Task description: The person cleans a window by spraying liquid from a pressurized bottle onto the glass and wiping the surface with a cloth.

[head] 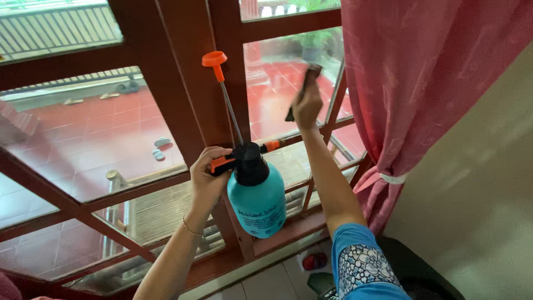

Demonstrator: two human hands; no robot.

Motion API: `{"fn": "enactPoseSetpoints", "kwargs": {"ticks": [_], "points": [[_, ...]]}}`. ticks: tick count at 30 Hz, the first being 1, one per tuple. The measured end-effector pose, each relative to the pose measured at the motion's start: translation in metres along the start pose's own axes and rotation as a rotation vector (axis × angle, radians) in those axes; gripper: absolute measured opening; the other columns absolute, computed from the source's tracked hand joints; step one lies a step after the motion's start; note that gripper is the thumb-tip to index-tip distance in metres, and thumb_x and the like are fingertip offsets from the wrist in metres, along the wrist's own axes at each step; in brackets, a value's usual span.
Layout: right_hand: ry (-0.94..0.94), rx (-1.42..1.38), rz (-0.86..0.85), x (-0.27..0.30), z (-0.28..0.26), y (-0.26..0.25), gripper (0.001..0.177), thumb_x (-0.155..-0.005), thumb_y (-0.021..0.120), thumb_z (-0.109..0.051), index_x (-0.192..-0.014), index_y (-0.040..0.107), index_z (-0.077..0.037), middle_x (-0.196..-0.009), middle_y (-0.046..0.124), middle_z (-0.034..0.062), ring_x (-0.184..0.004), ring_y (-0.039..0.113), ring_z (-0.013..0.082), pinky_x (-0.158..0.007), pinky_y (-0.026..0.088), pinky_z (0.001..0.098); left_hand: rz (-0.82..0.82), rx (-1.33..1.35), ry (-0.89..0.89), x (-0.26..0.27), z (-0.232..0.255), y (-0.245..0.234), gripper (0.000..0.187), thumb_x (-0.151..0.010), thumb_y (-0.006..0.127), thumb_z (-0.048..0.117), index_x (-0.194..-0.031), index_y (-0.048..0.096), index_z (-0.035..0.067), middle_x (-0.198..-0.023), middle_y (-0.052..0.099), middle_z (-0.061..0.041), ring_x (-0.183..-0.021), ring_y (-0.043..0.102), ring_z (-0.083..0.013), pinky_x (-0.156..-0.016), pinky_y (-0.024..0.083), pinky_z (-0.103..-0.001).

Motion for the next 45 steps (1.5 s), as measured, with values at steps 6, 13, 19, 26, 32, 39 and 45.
{"fn": "enactPoseSetpoints", "kwargs": {"ticks": [6, 13, 19, 26, 32, 39, 45], "points": [[-0.077, -0.048, -0.090, -0.054, -0.009, 0.003, 0.057, -0.103, 0.059, -0.007, -0.156, 0.038, -0.002, -0.121, 0.071, 0.0236, -0.093, 0.075, 0.0339, -0.073, 0.062, 0.0381, -0.042, 0.030, 0.036, 0.001, -0.007, 0.007, 0.048, -0.069, 0.061, -0.020, -0.110, 0.072, 0.002, -0.113, 0.066, -0.008, -0.103, 0.065, -0.0151, -0.090, 0.052, -0.026], [0.222, 0.087, 0.094, -0.001, 0.031, 0.010, 0.048, -0.108, 0.053, -0.009, -0.154, 0.043, -0.001, -0.130, 0.066, 0.0229, -0.112, 0.071, 0.0381, -0.096, 0.059, 0.0427, -0.062, 0.036, 0.021, 0.018, -0.005, 0.003, 0.045, -0.072, 0.063, -0.020, -0.110, 0.071, 0.002, -0.113, 0.066, -0.007, -0.103, 0.065, -0.0145, -0.090, 0.052, -0.026], [0.343, 0.175, -0.053, 0.102, 0.043, -0.029, 0.044, -0.102, 0.058, -0.016, -0.140, 0.053, 0.006, -0.123, 0.067, 0.0307, -0.107, 0.068, 0.0437, -0.090, 0.056, 0.0463, -0.023, 0.016, -0.055, 0.035, -0.018, 0.005, 0.045, -0.070, 0.065, -0.019, -0.109, 0.072, 0.003, -0.112, 0.065, -0.006, -0.102, 0.065, -0.0150, -0.089, 0.052, -0.027], [0.522, 0.183, -0.260, 0.142, 0.055, -0.043, 0.038, -0.101, 0.057, -0.020, -0.132, 0.063, 0.001, -0.108, 0.072, 0.0266, -0.096, 0.069, 0.0447, -0.083, 0.055, 0.0501, -0.019, -0.091, -0.106, 0.059, -0.023, -0.001, 0.042, -0.070, 0.069, -0.017, -0.107, 0.071, 0.005, -0.112, 0.064, -0.005, -0.102, 0.065, -0.0163, -0.087, 0.053, -0.028], [0.300, 0.031, -0.414, 0.193, 0.012, -0.038, 0.042, -0.096, 0.059, -0.018, -0.133, 0.060, 0.001, -0.097, 0.070, 0.0242, -0.082, 0.069, 0.0436, -0.072, 0.056, 0.0510, 0.001, -0.096, -0.144, 0.070, -0.023, -0.007, 0.042, -0.070, 0.067, -0.017, -0.106, 0.072, 0.004, -0.111, 0.064, -0.005, -0.099, 0.064, -0.0159, -0.084, 0.053, -0.027], [-0.119, -0.192, -0.743, 0.191, -0.043, -0.058, 0.062, -0.087, 0.067, -0.011, -0.147, 0.054, -0.014, -0.104, 0.074, 0.0149, -0.076, 0.071, 0.0371, -0.061, 0.057, 0.0459, 0.023, -0.089, -0.127, 0.069, -0.025, -0.003, 0.041, -0.070, 0.067, -0.016, -0.106, 0.072, 0.004, -0.112, 0.063, -0.006, -0.100, 0.064, -0.0152, -0.084, 0.052, -0.027], [-0.088, -0.183, -0.213, 0.114, 0.012, -0.060, 0.068, -0.098, 0.059, -0.009, -0.160, 0.032, -0.003, -0.101, 0.069, 0.0171, -0.079, 0.072, 0.0293, -0.065, 0.062, 0.0377, 0.041, -0.114, -0.104, 0.066, -0.025, -0.010, 0.040, -0.071, 0.070, -0.015, -0.105, 0.073, 0.005, -0.110, 0.065, -0.005, -0.096, 0.064, -0.0157, -0.080, 0.052, -0.027]]}}
Point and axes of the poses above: each hand's wrist, its own x-axis away from the middle knuckle, its own y-axis out of the palm, z = x × y, the point moved 1 cm from there along -x, towards the middle knuckle
